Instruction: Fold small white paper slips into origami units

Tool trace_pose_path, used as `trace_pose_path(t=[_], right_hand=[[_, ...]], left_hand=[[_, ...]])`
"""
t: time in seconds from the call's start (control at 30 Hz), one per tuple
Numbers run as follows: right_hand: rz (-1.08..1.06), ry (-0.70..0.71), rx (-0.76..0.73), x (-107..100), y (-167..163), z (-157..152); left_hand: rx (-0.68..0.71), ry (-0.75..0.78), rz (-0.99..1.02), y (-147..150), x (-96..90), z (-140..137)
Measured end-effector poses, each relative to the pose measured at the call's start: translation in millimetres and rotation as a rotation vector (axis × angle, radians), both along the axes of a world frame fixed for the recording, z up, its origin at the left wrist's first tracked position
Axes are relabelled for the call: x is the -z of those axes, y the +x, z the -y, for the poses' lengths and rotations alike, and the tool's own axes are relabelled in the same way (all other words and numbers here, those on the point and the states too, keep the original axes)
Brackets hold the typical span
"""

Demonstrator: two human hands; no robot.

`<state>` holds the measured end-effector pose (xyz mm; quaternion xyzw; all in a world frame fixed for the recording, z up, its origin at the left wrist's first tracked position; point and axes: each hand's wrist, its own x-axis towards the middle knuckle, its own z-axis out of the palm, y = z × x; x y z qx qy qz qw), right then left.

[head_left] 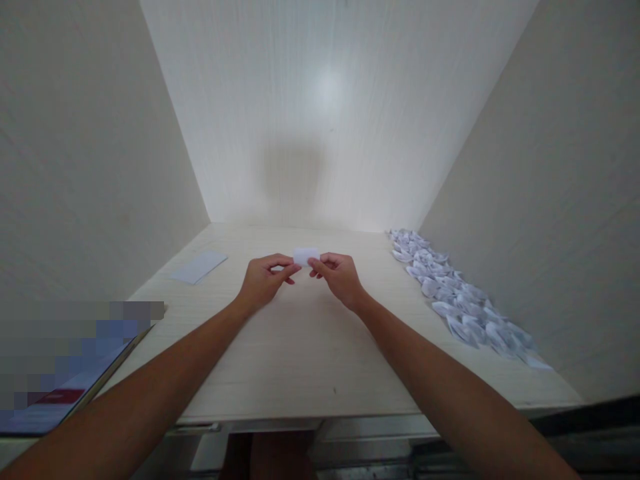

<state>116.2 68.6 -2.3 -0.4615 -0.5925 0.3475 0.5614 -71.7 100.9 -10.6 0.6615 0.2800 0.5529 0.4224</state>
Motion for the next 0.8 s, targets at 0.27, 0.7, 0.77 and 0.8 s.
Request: trace_pose_path(t=[0.27,0.7,0.77,0.8], right_hand=[[-0.021,-0.001,-0.009,-2.6,-3.5,3.6],[-0.173,0.065,-0.049,-2.3,-8.6,8.0],[-0.186,0.081,-0.054,-2.7,-9.2,7.6],[-0.185,0.086,-0.060,-2.4,-9.4,7.1]], left_hand=[[0.033,-0.061,0.098,2.9,1.3,0.9],[-0.004,-0.064,0.120,5.5,-3.1,5.6],[-0.001,-0.069,0.123,5.3,-4.0,6.2],[0.004,-0.071,0.122,5.1,-4.4,6.4]])
